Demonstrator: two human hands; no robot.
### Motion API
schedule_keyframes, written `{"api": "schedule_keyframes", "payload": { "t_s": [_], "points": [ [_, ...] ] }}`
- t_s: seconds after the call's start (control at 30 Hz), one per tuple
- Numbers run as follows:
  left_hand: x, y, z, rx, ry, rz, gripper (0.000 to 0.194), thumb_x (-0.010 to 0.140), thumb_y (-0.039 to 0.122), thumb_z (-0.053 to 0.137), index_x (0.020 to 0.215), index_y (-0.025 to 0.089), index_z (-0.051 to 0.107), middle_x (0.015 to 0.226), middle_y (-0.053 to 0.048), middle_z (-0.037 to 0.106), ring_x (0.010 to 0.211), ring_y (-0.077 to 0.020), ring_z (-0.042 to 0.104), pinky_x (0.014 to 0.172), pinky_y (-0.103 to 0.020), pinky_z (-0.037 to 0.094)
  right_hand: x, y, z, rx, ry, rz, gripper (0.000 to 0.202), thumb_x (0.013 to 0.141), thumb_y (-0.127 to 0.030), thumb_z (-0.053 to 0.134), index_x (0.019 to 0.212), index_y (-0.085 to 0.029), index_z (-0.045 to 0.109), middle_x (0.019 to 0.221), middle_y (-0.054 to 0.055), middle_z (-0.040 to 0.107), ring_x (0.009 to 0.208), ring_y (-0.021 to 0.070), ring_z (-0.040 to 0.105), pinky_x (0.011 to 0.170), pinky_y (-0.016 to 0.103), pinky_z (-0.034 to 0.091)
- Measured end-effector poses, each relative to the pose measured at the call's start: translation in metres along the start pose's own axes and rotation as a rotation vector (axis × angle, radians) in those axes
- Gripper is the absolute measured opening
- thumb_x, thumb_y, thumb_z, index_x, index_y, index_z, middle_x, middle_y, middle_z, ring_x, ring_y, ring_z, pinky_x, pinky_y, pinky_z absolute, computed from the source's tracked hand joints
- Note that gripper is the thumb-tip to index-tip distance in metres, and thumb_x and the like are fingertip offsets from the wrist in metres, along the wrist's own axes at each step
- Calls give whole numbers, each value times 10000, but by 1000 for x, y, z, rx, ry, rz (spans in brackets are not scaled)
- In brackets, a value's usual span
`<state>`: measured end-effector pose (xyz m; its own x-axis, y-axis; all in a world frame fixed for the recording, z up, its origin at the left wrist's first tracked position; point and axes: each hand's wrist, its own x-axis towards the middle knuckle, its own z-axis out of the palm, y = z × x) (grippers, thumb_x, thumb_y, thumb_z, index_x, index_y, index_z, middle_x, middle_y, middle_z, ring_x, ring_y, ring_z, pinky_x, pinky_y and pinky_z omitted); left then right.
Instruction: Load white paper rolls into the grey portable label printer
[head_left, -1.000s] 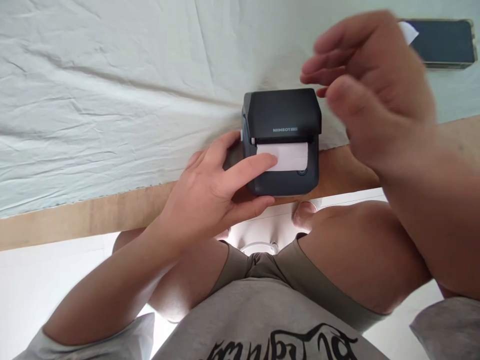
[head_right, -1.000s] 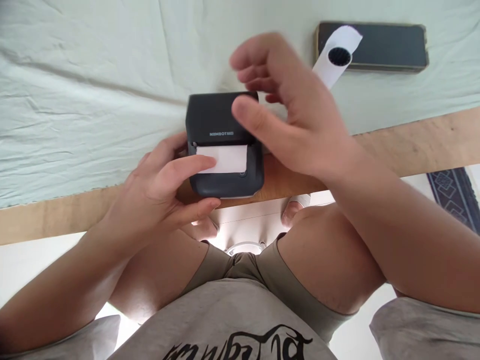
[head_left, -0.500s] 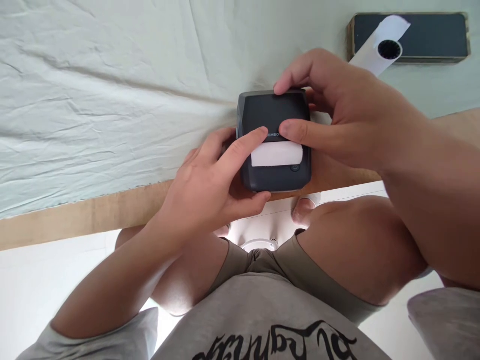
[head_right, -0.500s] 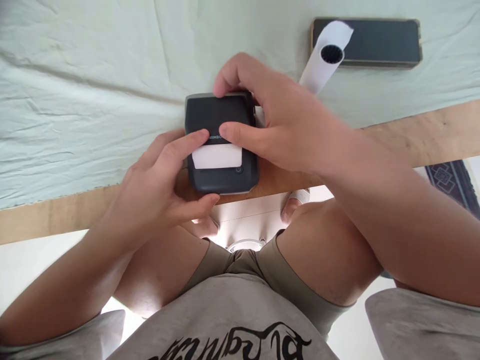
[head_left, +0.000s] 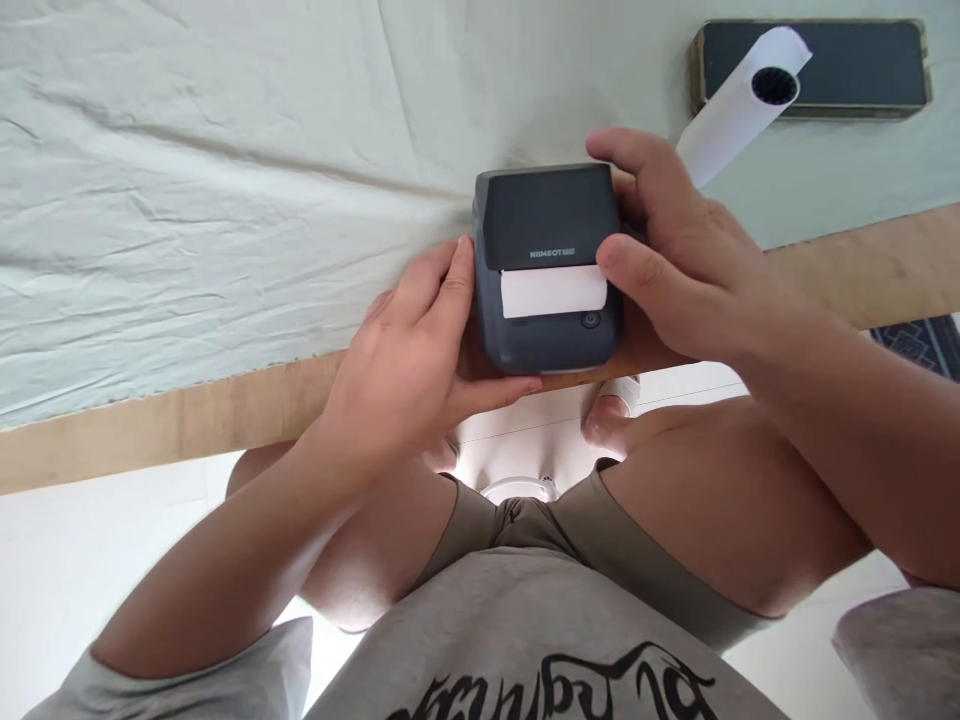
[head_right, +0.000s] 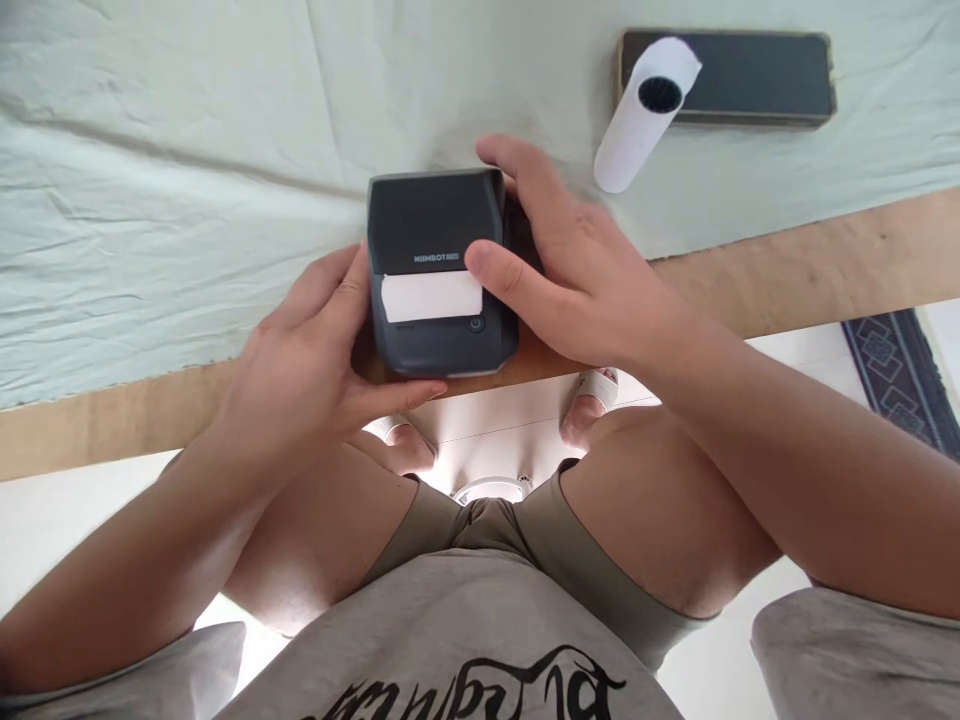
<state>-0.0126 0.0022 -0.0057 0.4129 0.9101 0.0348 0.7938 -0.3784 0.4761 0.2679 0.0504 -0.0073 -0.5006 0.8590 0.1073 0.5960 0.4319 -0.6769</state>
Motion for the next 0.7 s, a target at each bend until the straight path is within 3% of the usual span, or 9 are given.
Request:
{"api": "schedule_keyframes", "payload": {
  "t_s": [0.17,0.3,0.43,0.53,0.57,0.63,0.7],
  "points": [
    [2,4,-5,40,-9,-24,1102,880,721,907,1743,174,495,1739,-151,582,1489,-449,675,1275,-570,579,2,1,-4,23,-44,-24,925,1071,-904,305,1724,-254,218,1403,49,725,1100,155,726,1077,453,624],
    [5,5,-5,44,-36,-33,1125,862,656,949,1744,135,484,1747,-194,566,1523,-458,646,1309,-575,542,3,5,-4,22,-46,-12,987,1037,-934,354,1727,-243,215,1406,86,710,1113,191,732,1071,498,631],
    [6,5,-2,43,-53,-41,1156,851,603,963,1774,182,411,1778,-204,526,1615,-480,555,1344,-591,487,2,5,-8,-29,-37,28,960,1000,-935,481,1696,-290,336,1382,87,706,1167,212,735,1067,511,651],
    [4,4,-2,49,-71,-36,1142,876,635,905,1780,179,378,1792,-205,504,1633,-478,527,1331,-586,485,4,-5,-14,-127,89,45,883,957,-915,581,1595,-307,519,1480,69,648,1308,234,695,1104,491,640],
    [3,3,-2,56,-73,-28,1126,894,645,876,1781,175,367,1792,-207,501,1635,-478,523,1326,-591,483,4,-11,-16,-179,153,63,828,958,-881,609,1545,-298,581,1437,62,654,1263,218,691,1086,468,634],
    [1,2,-1,79,-68,-3,1084,936,659,817,1783,168,352,1787,-217,503,1632,-481,522,1317,-610,477,7,-24,-18,-267,282,96,690,981,-788,649,1430,-265,680,1127,36,680,993,141,667,969,405,616],
    [0,1,0,110,-66,18,1052,973,656,775,1783,145,340,1782,-238,503,1629,-486,522,1313,-625,469,10,-33,-16,-292,370,103,577,1032,-697,630,1352,-227,726,838,-1,556,754,71,563,801,328,549]
  ]
}}
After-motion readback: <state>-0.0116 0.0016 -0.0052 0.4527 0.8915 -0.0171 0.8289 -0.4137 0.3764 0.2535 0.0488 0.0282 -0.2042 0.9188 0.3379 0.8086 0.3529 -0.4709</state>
